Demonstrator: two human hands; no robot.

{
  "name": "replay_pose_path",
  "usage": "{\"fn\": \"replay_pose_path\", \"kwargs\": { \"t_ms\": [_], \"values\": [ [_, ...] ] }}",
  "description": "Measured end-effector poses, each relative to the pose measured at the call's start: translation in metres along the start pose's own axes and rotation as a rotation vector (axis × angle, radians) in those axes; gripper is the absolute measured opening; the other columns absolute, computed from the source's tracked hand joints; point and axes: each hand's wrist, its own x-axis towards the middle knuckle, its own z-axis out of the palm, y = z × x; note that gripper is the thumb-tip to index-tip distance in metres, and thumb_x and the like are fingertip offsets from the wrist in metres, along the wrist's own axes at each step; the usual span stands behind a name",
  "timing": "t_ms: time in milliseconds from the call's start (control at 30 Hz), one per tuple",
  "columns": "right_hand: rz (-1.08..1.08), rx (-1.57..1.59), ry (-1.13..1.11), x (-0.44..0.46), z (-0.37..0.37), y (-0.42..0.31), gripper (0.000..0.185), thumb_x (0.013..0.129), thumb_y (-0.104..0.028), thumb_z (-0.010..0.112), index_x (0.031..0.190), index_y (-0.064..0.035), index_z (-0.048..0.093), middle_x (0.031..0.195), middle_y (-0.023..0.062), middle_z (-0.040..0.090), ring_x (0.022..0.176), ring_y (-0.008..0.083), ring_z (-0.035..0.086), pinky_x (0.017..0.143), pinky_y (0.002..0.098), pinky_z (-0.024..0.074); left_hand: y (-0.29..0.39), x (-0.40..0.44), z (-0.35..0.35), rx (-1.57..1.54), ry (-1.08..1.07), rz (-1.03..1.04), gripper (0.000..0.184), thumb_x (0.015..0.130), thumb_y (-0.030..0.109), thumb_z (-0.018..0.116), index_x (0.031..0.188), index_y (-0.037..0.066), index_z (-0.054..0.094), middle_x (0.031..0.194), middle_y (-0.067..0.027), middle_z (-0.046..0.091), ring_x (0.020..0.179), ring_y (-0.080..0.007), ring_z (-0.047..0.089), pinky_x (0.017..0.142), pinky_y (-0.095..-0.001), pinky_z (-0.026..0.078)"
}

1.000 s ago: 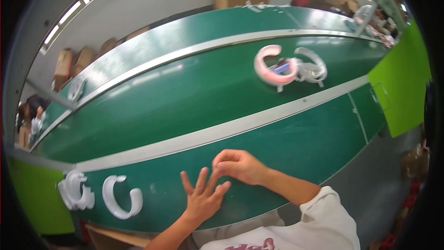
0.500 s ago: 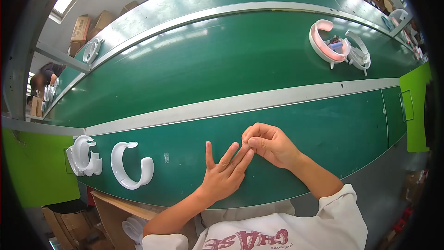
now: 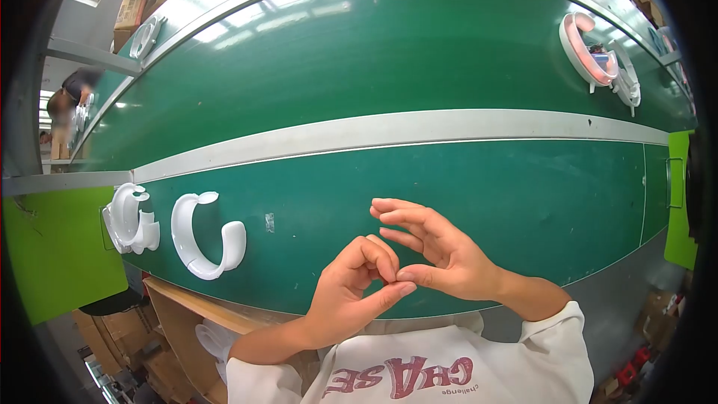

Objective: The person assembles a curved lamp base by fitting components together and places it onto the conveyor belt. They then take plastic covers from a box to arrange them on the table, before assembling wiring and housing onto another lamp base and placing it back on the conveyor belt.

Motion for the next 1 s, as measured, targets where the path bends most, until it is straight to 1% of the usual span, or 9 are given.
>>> {"fn": "replay_pose_path", "kwargs": {
  "t_ms": [367, 467, 533, 567, 633, 667, 867, 933, 1000],
  "values": [
    [0.006, -0.054, -0.031, 0.004, -0.014, 0.005, 0.060, 0.089, -0.003, 0.067, 0.142, -0.0055, 0.040, 0.155, 0.0155, 0.026, 0.147, 0.0293, 0.025, 0.120, 0.0451, 0.0246, 0.002, 0.009, -0.001, -0.114, 0.048, -0.187, 0.020, 0.090, -0.003, 0.067, 0.093, 0.006, 0.049, 0.099, -0.0030, 0.052, 0.089, -0.0083, 0.054, 0.079, -0.0252, 0.050],
    [-0.068, -0.087, 0.151, 0.006, -0.003, 0.001, 0.032, 0.093, -0.007, 0.064, 0.123, -0.0031, 0.056, 0.139, 0.0154, 0.047, 0.130, 0.0223, 0.048, 0.107, 0.0365, 0.0424, -0.003, 0.012, -0.006, 0.060, 0.046, -0.141, 0.018, 0.093, 0.000, 0.064, 0.084, 0.006, 0.049, 0.086, -0.0012, 0.051, 0.078, -0.0075, 0.051, 0.069, -0.0243, 0.046],
    [-0.117, -0.400, 0.207, 0.002, -0.013, -0.001, 0.006, 0.094, -0.007, 0.062, 0.096, -0.0016, 0.059, 0.107, 0.0115, 0.057, 0.098, 0.0172, 0.056, 0.081, 0.0314, 0.0463, -0.008, 0.013, -0.013, 0.309, 0.037, -0.034, 0.023, 0.096, 0.003, 0.061, 0.078, 0.004, 0.047, 0.074, -0.0010, 0.048, 0.067, -0.0084, 0.046, 0.059, -0.0260, 0.041],
    [-0.146, -0.552, 0.229, 0.000, -0.019, -0.002, 0.015, 0.095, -0.007, 0.061, 0.082, -0.0009, 0.061, 0.091, 0.0096, 0.063, 0.082, 0.0147, 0.060, 0.068, 0.0288, 0.0483, -0.007, 0.015, -0.019, 0.465, 0.031, 0.038, 0.026, 0.097, 0.005, 0.059, 0.074, 0.004, 0.046, 0.068, -0.0014, 0.045, 0.061, -0.0095, 0.043, 0.055, -0.0277, 0.038],
    [-0.133, -0.566, 0.452, 0.000, -0.016, -0.007, 0.043, 0.098, -0.009, 0.056, 0.059, -0.0012, 0.042, 0.058, 0.0017, 0.042, 0.052, 0.0105, 0.036, 0.048, 0.0300, 0.0281, -0.008, 0.018, -0.023, 0.633, 0.061, 0.197, 0.036, 0.101, 0.010, 0.053, 0.068, 0.000, 0.043, 0.055, -0.0051, 0.034, 0.048, -0.0158, 0.031, 0.045, -0.0348, 0.028],
    [-0.175, -0.579, 0.506, 0.003, -0.018, -0.006, 0.046, 0.100, -0.011, 0.052, 0.058, -0.0024, 0.036, 0.055, 0.0005, 0.033, 0.051, 0.0100, 0.028, 0.046, 0.0311, 0.0221, -0.009, 0.016, -0.025, 0.667, 0.064, 0.181, 0.034, 0.101, 0.010, 0.053, 0.070, 0.000, 0.043, 0.056, -0.0047, 0.035, 0.049, -0.0155, 0.032, 0.046, -0.0346, 0.029],
    [-0.179, -0.465, 0.603, -0.002, -0.031, -0.005, 0.038, 0.102, -0.015, 0.051, 0.066, -0.0056, 0.045, 0.059, -0.0025, 0.043, 0.047, 0.0047, 0.031, 0.043, 0.0256, 0.0262, -0.018, 0.016, -0.019, 0.830, 0.182, 0.213, 0.005, 0.095, 0.006, 0.060, 0.096, 0.002, 0.058, 0.082, -0.0099, 0.059, 0.067, -0.0206, 0.058, 0.058, -0.0317, 0.046],
    [-0.351, -0.635, 0.605, 0.014, -0.022, -0.003, 0.008, 0.098, -0.006, 0.050, 0.101, -0.0031, 0.044, 0.097, 0.0063, 0.048, 0.077, 0.0131, 0.047, 0.069, 0.0297, 0.0380, -0.002, 0.015, -0.015, 0.833, 0.197, 0.361, 0.020, 0.090, 0.004, 0.065, 0.109, 0.004, 0.060, 0.100, -0.0130, 0.063, 0.081, -0.0248, 0.065, 0.067, -0.0326, 0.051],
    [-0.424, -0.766, 0.533, 0.022, -0.019, 0.000, 0.044, 0.093, 0.003, 0.049, 0.134, -0.0026, 0.037, 0.133, 0.0134, 0.045, 0.113, 0.0225, 0.052, 0.097, 0.0360, 0.0398, 0.024, 0.005, -0.026, 1.092, 0.172, 0.550, 0.034, 0.085, 0.002, 0.069, 0.118, 0.006, 0.061, 0.116, -0.0145, 0.063, 0.093, -0.0285, 0.067, 0.076, -0.0340, 0.054]
  ]
}}
